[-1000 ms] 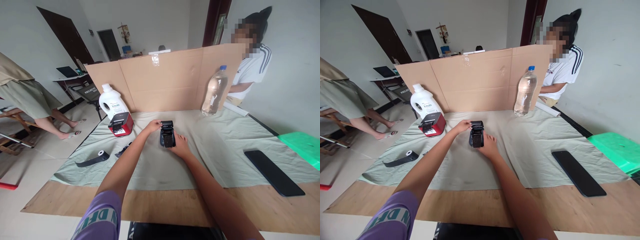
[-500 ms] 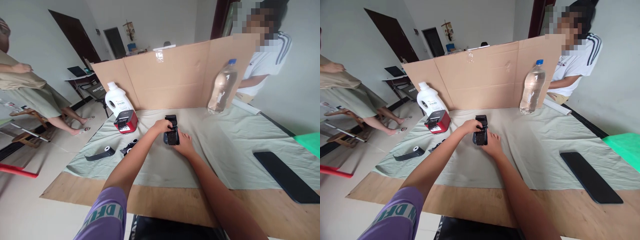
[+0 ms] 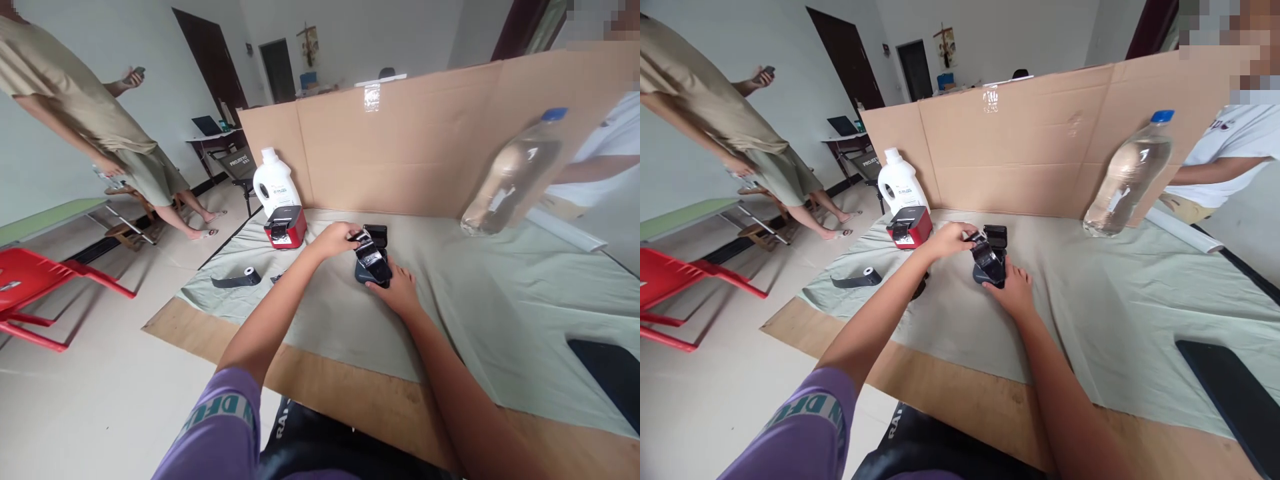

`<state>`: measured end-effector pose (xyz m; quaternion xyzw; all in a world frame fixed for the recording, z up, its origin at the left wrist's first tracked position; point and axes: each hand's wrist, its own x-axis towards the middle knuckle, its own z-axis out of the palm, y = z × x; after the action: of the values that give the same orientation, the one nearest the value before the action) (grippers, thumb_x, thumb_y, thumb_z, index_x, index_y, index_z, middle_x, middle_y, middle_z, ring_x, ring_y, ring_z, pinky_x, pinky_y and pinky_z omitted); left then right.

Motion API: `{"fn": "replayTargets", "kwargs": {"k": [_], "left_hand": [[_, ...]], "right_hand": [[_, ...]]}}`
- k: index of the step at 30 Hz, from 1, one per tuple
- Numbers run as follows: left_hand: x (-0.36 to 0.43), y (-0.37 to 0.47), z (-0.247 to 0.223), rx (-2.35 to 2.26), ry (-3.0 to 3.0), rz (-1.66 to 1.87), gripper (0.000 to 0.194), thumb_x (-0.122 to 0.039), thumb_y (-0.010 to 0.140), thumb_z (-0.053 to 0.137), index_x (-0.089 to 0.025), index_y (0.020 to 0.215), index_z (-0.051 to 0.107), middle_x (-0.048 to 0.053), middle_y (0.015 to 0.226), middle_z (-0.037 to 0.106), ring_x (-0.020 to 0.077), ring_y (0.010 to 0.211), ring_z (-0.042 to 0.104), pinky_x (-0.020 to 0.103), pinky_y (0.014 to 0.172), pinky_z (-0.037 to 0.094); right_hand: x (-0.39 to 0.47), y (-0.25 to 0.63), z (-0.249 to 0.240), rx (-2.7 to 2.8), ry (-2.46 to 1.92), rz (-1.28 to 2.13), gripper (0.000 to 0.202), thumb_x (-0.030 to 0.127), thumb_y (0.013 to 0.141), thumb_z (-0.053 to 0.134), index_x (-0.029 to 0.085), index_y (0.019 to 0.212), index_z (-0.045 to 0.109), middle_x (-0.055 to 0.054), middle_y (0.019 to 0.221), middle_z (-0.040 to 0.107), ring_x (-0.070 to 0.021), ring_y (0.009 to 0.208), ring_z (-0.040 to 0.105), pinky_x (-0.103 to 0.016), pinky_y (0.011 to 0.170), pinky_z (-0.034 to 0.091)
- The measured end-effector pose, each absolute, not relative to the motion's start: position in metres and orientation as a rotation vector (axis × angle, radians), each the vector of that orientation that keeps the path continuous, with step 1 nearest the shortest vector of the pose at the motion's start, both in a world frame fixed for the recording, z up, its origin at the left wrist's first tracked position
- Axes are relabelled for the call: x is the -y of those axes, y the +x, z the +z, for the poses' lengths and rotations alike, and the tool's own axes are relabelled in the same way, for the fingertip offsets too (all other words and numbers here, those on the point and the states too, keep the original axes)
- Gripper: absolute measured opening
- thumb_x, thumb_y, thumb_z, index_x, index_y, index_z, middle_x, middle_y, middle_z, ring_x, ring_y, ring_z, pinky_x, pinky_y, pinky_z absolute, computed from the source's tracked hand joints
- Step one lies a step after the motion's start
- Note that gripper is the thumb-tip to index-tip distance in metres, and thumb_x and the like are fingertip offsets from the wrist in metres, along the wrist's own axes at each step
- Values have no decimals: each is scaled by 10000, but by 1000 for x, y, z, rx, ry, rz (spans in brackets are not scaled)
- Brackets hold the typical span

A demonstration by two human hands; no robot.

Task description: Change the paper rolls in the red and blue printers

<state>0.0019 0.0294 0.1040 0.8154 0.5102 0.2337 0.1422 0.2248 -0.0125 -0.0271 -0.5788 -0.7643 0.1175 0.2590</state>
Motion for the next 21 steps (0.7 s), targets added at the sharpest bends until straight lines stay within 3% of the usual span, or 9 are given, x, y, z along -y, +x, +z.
{"fn": "replayTargets", "kwargs": {"k": [3, 5, 8, 13, 21], "left_hand": [[10, -55, 100, -1819, 2018, 983, 282, -383, 799, 695, -149, 958, 695, 40, 867, 717, 174, 719, 655, 275, 694, 516], [38, -95, 90, -2059, 1698, 1124, 344, -418, 790, 702, -154, 1005, 654, 55, 884, 725, 166, 628, 653, 269, 576, 500], [76, -141, 68, -2285, 1357, 1116, 344, -440, 776, 711, -173, 975, 624, 59, 878, 747, 168, 556, 657, 264, 500, 470], [111, -160, 31, -2491, 1238, 1028, 303, -449, 789, 703, -190, 923, 618, 51, 794, 755, 220, 658, 715, 295, 645, 511], [113, -139, 11, -2727, 1349, 1043, 309, -467, 843, 660, -193, 988, 654, 115, 1022, 759, 320, 983, 712, 362, 829, 505]], "right_hand": [[13, 225, -24, 2080, -1561, 334, 909, 616, 826, 628, 166, 1554, 323, -180, 1367, 617, -400, 1228, 521, -497, 1018, 335], [13, 225, -22, 2076, -1562, 359, 892, 607, 822, 642, 198, 1550, 329, -172, 1350, 630, -408, 1205, 527, -512, 1006, 347], [13, 225, -20, 2060, -1560, 382, 893, 587, 813, 656, 223, 1555, 319, -175, 1361, 628, -423, 1190, 523, -542, 1010, 356], [11, 224, -22, 2031, -1562, 416, 922, 588, 785, 665, 200, 1556, 342, -178, 1389, 610, -453, 1224, 497, -583, 1042, 347], [11, 224, -24, 2011, -1539, 392, 903, 623, 780, 639, 243, 1548, 355, -169, 1349, 636, -467, 1216, 516, -616, 1033, 363]]}}
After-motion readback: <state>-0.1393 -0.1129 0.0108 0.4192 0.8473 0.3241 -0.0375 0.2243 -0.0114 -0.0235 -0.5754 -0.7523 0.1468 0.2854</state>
